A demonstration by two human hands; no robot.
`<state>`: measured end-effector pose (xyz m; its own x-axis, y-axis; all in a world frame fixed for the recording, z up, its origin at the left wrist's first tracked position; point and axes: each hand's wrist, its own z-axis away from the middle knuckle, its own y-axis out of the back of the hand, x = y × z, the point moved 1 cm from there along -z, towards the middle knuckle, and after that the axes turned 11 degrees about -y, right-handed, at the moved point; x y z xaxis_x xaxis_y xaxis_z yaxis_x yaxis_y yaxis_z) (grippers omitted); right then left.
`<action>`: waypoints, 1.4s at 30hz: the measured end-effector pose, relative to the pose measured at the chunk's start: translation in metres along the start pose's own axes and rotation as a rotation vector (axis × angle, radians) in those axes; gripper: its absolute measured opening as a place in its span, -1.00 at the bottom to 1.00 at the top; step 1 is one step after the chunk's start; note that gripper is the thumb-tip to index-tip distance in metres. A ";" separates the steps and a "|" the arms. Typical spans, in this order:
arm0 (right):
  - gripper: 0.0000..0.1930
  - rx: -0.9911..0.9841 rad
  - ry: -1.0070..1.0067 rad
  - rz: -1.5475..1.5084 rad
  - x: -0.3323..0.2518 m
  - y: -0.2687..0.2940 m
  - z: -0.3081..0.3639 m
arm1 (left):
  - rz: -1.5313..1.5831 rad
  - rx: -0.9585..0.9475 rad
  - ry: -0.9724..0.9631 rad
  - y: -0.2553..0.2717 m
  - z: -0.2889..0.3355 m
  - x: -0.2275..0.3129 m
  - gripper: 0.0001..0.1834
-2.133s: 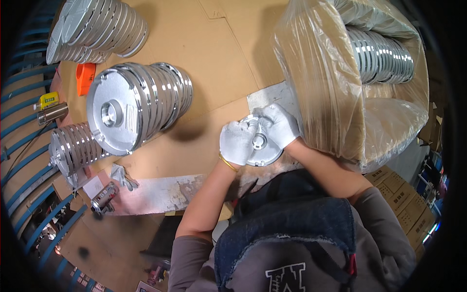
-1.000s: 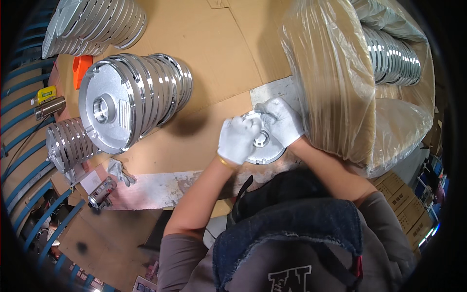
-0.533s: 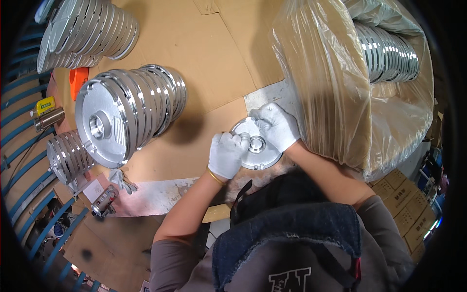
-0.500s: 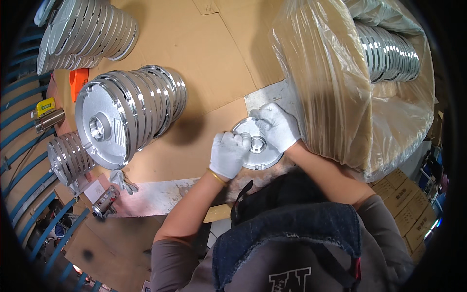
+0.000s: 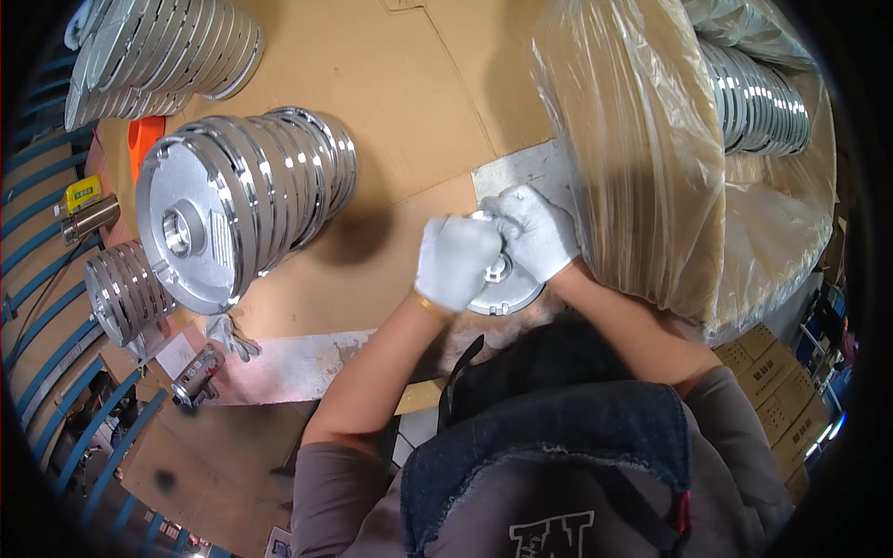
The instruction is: The person inspects and stacks metal industrial components by hand at a workbench.
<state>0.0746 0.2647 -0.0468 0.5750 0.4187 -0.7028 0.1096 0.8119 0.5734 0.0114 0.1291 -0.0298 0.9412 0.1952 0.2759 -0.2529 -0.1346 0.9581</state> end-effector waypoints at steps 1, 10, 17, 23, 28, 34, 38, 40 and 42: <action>-0.82 -0.003 -0.002 0.000 0.002 0.000 0.000 | 0.020 0.030 -0.024 0.000 -0.006 -0.001 -0.83; -0.79 0.007 0.017 -0.047 -0.004 0.004 0.002 | 0.046 0.004 0.012 0.005 0.004 0.002 -0.81; -0.83 0.062 0.090 -0.196 0.011 -0.001 0.002 | 0.001 -0.065 0.108 -0.003 0.021 0.015 -0.81; -0.88 -0.099 -0.142 -0.133 -0.011 0.006 0.004 | -0.035 -0.114 0.123 0.004 0.000 0.011 -0.81; -0.85 0.008 0.035 -0.079 0.005 0.005 0.005 | -0.064 0.001 0.164 -0.001 0.020 0.017 -0.87; -0.80 -0.010 0.075 0.060 0.002 0.004 0.000 | 0.035 0.032 0.142 0.005 0.003 0.015 -0.89; -0.81 -0.006 0.089 -0.025 0.001 0.003 -0.004 | 0.160 0.188 0.217 0.005 0.002 -0.001 -0.94; -0.80 -0.038 0.034 -0.063 0.003 0.003 -0.005 | 0.234 0.513 0.392 0.013 0.033 -0.007 -0.86; -0.79 -0.025 0.008 -0.279 0.022 -0.006 -0.009 | 0.232 0.584 0.652 0.013 0.071 -0.013 -0.81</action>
<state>0.0793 0.2725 -0.0694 0.5185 0.1806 -0.8358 0.2428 0.9061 0.3465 0.0115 0.0562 -0.0261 0.5215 0.5895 0.6168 -0.0994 -0.6760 0.7302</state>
